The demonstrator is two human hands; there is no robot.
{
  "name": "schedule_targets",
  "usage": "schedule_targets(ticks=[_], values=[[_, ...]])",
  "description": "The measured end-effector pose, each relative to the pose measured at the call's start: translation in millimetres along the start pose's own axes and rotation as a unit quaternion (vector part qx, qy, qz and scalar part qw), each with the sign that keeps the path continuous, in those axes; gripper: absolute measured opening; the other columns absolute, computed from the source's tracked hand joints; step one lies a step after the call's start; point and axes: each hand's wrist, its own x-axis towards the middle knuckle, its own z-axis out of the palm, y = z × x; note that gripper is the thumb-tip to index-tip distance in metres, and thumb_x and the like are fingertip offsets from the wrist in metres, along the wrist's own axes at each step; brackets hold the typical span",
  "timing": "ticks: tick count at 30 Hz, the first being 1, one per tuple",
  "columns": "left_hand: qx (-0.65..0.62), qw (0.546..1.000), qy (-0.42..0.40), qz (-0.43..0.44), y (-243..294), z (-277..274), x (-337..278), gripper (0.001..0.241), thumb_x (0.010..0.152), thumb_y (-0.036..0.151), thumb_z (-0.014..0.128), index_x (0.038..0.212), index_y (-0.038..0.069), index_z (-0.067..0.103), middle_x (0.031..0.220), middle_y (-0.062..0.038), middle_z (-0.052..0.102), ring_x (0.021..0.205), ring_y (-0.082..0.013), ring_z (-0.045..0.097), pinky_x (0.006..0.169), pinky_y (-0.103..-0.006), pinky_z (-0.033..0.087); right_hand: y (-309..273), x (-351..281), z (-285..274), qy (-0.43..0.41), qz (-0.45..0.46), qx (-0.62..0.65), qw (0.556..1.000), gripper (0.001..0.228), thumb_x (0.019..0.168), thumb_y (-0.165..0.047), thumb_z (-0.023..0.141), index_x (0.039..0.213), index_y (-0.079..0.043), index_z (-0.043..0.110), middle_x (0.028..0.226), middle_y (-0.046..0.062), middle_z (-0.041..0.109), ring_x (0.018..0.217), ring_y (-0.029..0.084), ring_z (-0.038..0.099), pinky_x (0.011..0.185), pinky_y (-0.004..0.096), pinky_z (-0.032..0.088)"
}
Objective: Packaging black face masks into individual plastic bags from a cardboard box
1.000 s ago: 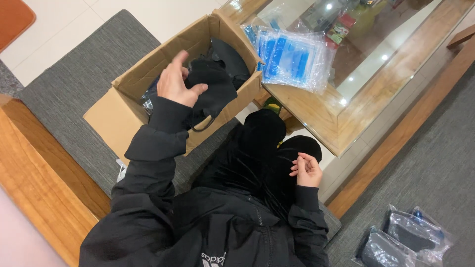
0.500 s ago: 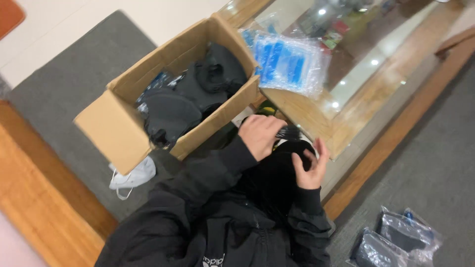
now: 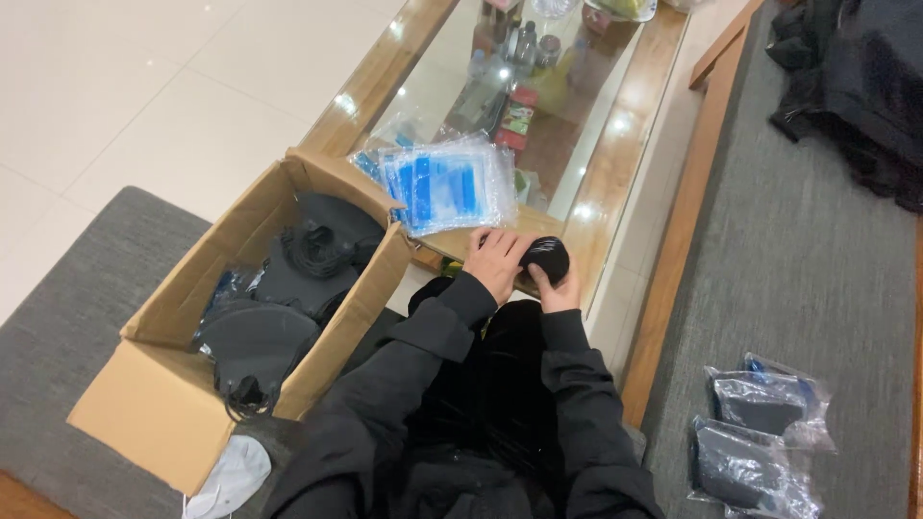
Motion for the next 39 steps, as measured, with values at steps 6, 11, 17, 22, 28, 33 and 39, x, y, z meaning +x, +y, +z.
schedule_targets(ticks=[6, 11, 17, 22, 28, 33, 39], values=[[-0.023, 1.000, -0.019, 0.000, -12, 12, 4, 0.062, 0.091, 0.020, 0.065, 0.149, 0.021, 0.044, 0.098, 0.000, 0.052, 0.103, -0.0208, 0.053, 0.115, -0.0517, 0.022, 1, 8, -6, -0.019, 0.005, -0.007, 1.000, 0.052, 0.084, 0.000, 0.083, 0.126, -0.015, 0.057, 0.106, 0.006, 0.072, 0.091, 0.015, 0.069, 0.076, 0.028, 0.063], [-0.038, 0.998, -0.025, -0.033, -18, 37, -8, 0.055, 0.088, 0.028, 0.073, 0.137, 0.018, 0.052, 0.106, -0.003, 0.052, 0.111, -0.0236, 0.051, 0.114, -0.0548, 0.023, 17, 9, -11, -0.058, -0.023, -0.039, 0.997, 0.056, 0.083, -0.002, 0.084, 0.130, -0.011, 0.055, 0.110, 0.007, 0.070, 0.099, 0.014, 0.065, 0.085, 0.032, 0.060], [-0.029, 0.998, -0.022, -0.045, -18, 40, -21, 0.052, 0.084, 0.031, 0.078, 0.126, 0.014, 0.053, 0.113, -0.006, 0.053, 0.119, -0.0256, 0.048, 0.114, -0.0539, 0.025, 18, 6, -12, -0.078, -0.024, -0.040, 0.996, 0.054, 0.087, -0.001, 0.081, 0.132, -0.011, 0.053, 0.109, 0.006, 0.068, 0.100, 0.014, 0.065, 0.087, 0.031, 0.059], [-0.043, 0.997, -0.019, -0.057, -4, 5, -26, 0.057, 0.087, 0.029, 0.078, 0.134, 0.011, 0.051, 0.129, -0.014, 0.044, 0.132, -0.0365, 0.036, 0.115, -0.0604, 0.022, 46, 7, -23, -0.066, -0.026, -0.096, 0.993, 0.045, 0.086, -0.007, 0.084, 0.123, -0.012, 0.060, 0.105, 0.005, 0.070, 0.100, 0.014, 0.064, 0.087, 0.033, 0.057], [-0.152, 0.968, 0.099, -0.173, 23, 3, -73, 0.071, 0.079, 0.025, 0.082, 0.142, 0.016, 0.050, 0.126, -0.009, 0.044, 0.119, -0.0350, 0.044, 0.107, -0.0509, 0.036, 29, 3, -15, 0.029, -0.031, -0.075, 0.996, 0.044, 0.084, -0.012, 0.089, 0.122, -0.014, 0.066, 0.108, 0.004, 0.074, 0.095, 0.012, 0.065, 0.089, 0.033, 0.057], [-0.471, 0.761, -0.136, -0.424, 27, 9, -99, 0.073, 0.084, 0.053, 0.084, 0.139, 0.011, 0.061, 0.114, -0.007, 0.076, 0.107, -0.0215, 0.073, 0.094, -0.0357, 0.059, 24, -20, -9, 0.029, 0.046, -0.067, 0.996, 0.049, 0.080, -0.013, 0.093, 0.122, -0.013, 0.068, 0.110, 0.007, 0.075, 0.099, 0.017, 0.070, 0.089, 0.034, 0.059], [-0.735, 0.470, -0.001, -0.489, 31, -15, -72, 0.085, 0.081, 0.006, 0.093, 0.152, 0.003, 0.046, 0.143, -0.017, 0.061, 0.125, -0.0320, 0.064, 0.100, -0.0452, 0.058, 33, -51, -6, 0.028, 0.113, 0.029, 0.993, 0.035, 0.084, -0.010, 0.088, 0.114, -0.008, 0.071, 0.096, 0.010, 0.076, 0.085, 0.019, 0.073, 0.074, 0.035, 0.064]])
